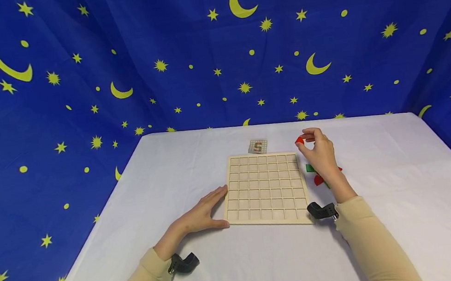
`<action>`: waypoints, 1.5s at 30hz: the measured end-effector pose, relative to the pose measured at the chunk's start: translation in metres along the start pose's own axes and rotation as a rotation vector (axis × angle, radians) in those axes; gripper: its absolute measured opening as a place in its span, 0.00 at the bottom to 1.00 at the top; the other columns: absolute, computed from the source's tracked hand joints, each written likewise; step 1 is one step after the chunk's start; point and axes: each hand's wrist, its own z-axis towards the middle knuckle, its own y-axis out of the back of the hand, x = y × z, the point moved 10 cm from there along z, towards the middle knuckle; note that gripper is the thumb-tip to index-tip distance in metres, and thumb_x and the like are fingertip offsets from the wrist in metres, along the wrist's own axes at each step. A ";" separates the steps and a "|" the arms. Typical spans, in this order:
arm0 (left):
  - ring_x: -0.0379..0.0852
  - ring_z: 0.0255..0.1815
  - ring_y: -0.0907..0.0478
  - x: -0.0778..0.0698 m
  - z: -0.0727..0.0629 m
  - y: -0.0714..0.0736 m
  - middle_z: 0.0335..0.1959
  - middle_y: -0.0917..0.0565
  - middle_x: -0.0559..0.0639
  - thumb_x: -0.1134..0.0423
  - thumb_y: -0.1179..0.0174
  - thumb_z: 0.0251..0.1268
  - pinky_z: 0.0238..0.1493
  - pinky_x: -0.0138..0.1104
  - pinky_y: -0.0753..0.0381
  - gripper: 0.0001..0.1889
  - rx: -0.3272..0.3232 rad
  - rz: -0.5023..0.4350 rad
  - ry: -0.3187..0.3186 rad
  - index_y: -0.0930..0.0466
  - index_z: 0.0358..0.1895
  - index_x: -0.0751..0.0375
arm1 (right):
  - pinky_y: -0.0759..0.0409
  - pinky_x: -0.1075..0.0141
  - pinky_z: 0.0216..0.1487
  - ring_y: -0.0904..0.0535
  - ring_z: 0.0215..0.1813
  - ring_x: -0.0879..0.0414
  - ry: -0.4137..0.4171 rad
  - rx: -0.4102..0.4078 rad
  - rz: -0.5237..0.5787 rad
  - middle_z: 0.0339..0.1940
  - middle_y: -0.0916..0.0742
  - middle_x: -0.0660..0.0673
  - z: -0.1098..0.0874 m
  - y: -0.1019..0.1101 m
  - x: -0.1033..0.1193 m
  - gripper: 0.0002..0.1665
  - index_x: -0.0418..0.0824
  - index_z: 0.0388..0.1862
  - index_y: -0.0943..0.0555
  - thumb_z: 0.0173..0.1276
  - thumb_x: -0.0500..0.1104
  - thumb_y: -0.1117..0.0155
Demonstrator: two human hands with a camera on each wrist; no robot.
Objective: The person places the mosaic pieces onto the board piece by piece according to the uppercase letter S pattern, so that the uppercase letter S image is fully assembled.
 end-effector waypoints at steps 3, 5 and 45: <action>0.50 0.74 0.56 0.001 0.001 0.000 0.75 0.50 0.55 0.46 0.31 0.53 0.71 0.47 0.53 0.53 0.002 0.006 0.001 0.54 0.75 0.63 | 0.28 0.49 0.45 0.23 0.46 0.39 0.012 0.014 0.021 0.44 0.18 0.31 -0.001 -0.008 0.005 0.24 0.29 0.54 0.29 0.61 0.34 0.33; 0.50 0.74 0.56 0.001 0.001 0.000 0.75 0.50 0.55 0.47 0.31 0.53 0.71 0.47 0.53 0.52 0.003 0.004 0.002 0.54 0.75 0.63 | 0.28 0.48 0.45 0.23 0.46 0.39 0.020 0.025 0.042 0.43 0.18 0.31 -0.001 -0.013 0.008 0.24 0.29 0.54 0.29 0.61 0.34 0.33; 0.50 0.75 0.57 0.003 0.000 -0.001 0.75 0.51 0.56 0.47 0.31 0.52 0.71 0.47 0.54 0.53 0.005 -0.004 0.014 0.54 0.75 0.63 | 0.24 0.46 0.51 0.22 0.51 0.37 0.024 0.399 0.146 0.46 0.17 0.34 -0.027 -0.095 0.013 0.33 0.29 0.64 0.35 0.61 0.33 0.34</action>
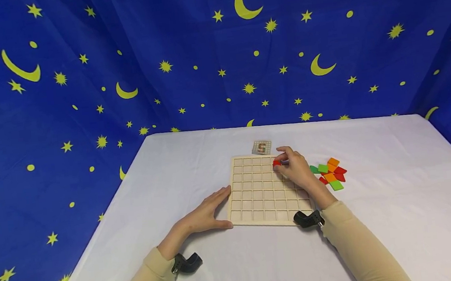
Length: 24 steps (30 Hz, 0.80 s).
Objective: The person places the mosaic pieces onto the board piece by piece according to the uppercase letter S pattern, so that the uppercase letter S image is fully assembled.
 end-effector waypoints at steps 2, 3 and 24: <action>0.50 0.75 0.57 0.000 0.000 0.000 0.75 0.51 0.56 0.47 0.31 0.52 0.71 0.47 0.54 0.53 0.002 0.000 0.003 0.55 0.75 0.63 | 0.25 0.46 0.52 0.22 0.50 0.37 0.009 0.000 -0.019 0.45 0.16 0.34 -0.001 -0.001 -0.001 0.33 0.29 0.63 0.34 0.61 0.32 0.33; 0.50 0.75 0.57 0.001 0.000 -0.001 0.75 0.51 0.56 0.47 0.31 0.52 0.71 0.47 0.54 0.53 0.004 0.001 0.003 0.55 0.75 0.63 | 0.25 0.46 0.53 0.22 0.50 0.37 0.016 0.001 -0.024 0.45 0.16 0.34 -0.001 -0.002 -0.002 0.32 0.29 0.63 0.34 0.61 0.32 0.33; 0.49 0.75 0.57 0.001 0.000 0.000 0.75 0.51 0.54 0.47 0.31 0.52 0.71 0.46 0.56 0.53 0.002 -0.005 0.001 0.55 0.75 0.63 | 0.25 0.47 0.51 0.20 0.47 0.40 0.107 0.002 -0.045 0.41 0.14 0.37 -0.001 -0.006 0.002 0.31 0.29 0.59 0.31 0.57 0.30 0.32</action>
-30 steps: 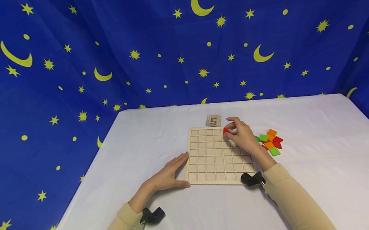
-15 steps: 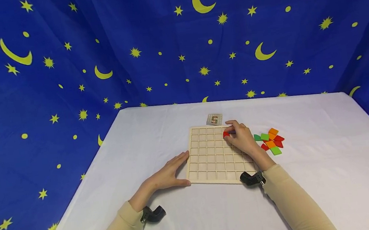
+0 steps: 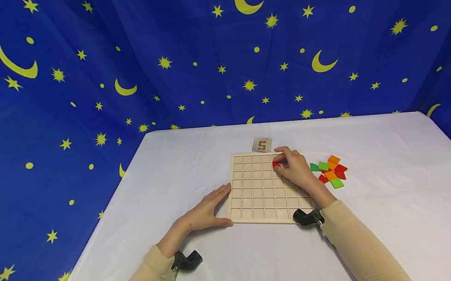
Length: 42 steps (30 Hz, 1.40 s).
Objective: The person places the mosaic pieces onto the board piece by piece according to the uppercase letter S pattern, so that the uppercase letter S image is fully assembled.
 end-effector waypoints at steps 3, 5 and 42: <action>0.49 0.75 0.57 -0.001 0.000 0.000 0.75 0.51 0.54 0.47 0.31 0.52 0.71 0.47 0.55 0.54 0.001 -0.001 -0.001 0.55 0.75 0.64 | 0.24 0.47 0.51 0.20 0.47 0.38 -0.005 0.000 0.038 0.42 0.15 0.36 0.001 0.002 0.003 0.31 0.28 0.60 0.32 0.58 0.29 0.33; 0.49 0.75 0.57 -0.001 0.000 0.000 0.75 0.51 0.54 0.47 0.31 0.52 0.71 0.47 0.55 0.53 0.002 -0.002 -0.001 0.55 0.75 0.64 | 0.23 0.45 0.48 0.21 0.47 0.37 0.000 -0.016 0.047 0.42 0.15 0.35 0.002 0.005 0.007 0.30 0.28 0.60 0.32 0.59 0.29 0.34; 0.50 0.75 0.57 -0.002 0.001 0.000 0.75 0.50 0.55 0.47 0.31 0.52 0.71 0.46 0.54 0.53 -0.010 0.010 -0.006 0.54 0.75 0.63 | 0.31 0.38 0.53 0.28 0.54 0.32 -0.427 -0.247 -0.158 0.50 0.20 0.28 -0.083 0.143 -0.083 0.33 0.28 0.65 0.39 0.70 0.46 0.42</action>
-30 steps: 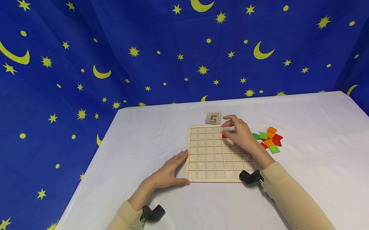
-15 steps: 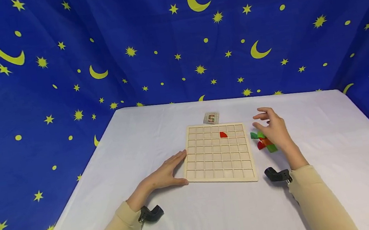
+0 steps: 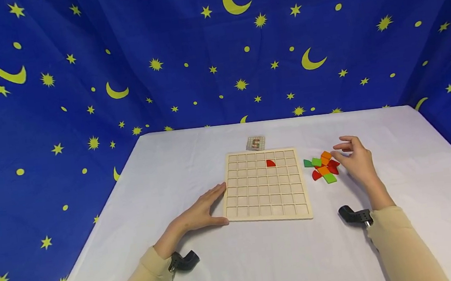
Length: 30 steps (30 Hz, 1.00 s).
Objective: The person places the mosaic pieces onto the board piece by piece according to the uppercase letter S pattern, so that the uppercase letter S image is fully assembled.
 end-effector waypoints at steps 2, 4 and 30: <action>0.51 0.75 0.56 -0.001 0.000 0.000 0.75 0.50 0.55 0.47 0.30 0.52 0.71 0.46 0.54 0.53 0.000 -0.006 -0.002 0.53 0.75 0.63 | 0.33 0.37 0.55 0.28 0.55 0.31 -0.027 0.022 -0.006 0.51 0.20 0.28 0.001 -0.007 -0.006 0.34 0.28 0.65 0.40 0.71 0.47 0.44; 0.50 0.75 0.57 -0.001 -0.001 -0.001 0.75 0.50 0.55 0.47 0.31 0.52 0.71 0.46 0.54 0.53 0.003 -0.005 -0.002 0.54 0.75 0.64 | 0.34 0.37 0.56 0.29 0.55 0.30 -0.053 0.040 -0.011 0.51 0.21 0.28 0.001 -0.013 -0.011 0.34 0.28 0.66 0.41 0.71 0.49 0.44; 0.51 0.75 0.56 -0.001 0.001 0.000 0.75 0.50 0.56 0.47 0.31 0.52 0.71 0.47 0.54 0.53 0.000 0.006 -0.008 0.54 0.75 0.64 | 0.39 0.38 0.59 0.30 0.57 0.32 -0.055 0.032 -0.037 0.50 0.20 0.28 0.005 -0.019 -0.010 0.34 0.28 0.65 0.40 0.69 0.44 0.40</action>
